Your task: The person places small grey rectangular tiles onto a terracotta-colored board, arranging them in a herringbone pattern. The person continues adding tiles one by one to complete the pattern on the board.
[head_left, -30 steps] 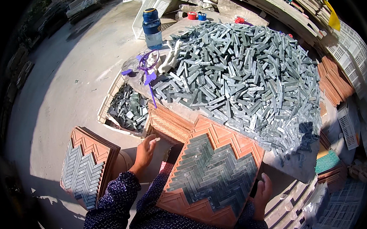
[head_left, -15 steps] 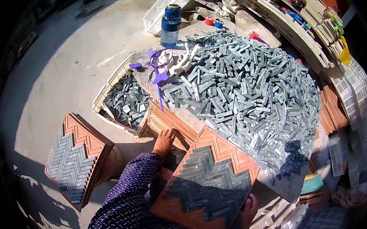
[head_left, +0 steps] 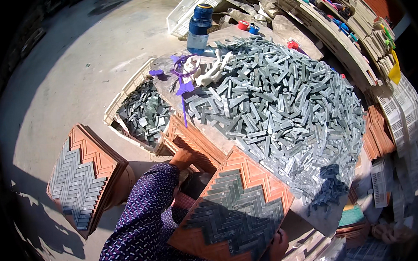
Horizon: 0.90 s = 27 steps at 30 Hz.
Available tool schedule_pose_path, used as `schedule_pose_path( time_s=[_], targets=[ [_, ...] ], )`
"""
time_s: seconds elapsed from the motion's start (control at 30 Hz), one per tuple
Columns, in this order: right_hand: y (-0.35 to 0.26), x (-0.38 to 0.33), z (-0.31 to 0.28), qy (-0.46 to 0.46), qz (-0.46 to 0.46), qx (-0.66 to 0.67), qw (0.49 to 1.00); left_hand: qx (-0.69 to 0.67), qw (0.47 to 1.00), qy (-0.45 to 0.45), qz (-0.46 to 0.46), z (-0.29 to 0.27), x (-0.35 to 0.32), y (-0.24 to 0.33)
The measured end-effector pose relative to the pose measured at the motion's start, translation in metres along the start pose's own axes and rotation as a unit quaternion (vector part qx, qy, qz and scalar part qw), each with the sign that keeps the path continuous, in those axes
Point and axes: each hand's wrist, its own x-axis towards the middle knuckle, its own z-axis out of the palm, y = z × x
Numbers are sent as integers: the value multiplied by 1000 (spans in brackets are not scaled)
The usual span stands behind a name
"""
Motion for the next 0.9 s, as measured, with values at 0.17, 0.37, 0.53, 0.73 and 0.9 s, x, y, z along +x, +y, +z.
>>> schedule_pose_path(
  time_s=[0.17,0.37,0.53,0.73,0.9],
  targets=[
    [-7,1,-21,57,23,-16,998,48,997,30,56,-15,16,-28],
    [35,14,-37,85,2,86,993,35,988,104,111,-87,36,-61],
    [13,5,-39,72,-49,36,996,-39,997,24,58,-129,20,-76],
    [1,1,-40,73,-91,48,992,49,996,-7,68,-142,-3,-66],
    [-7,0,-36,78,-102,89,988,76,995,-54,40,-159,-11,-58]
  ],
)
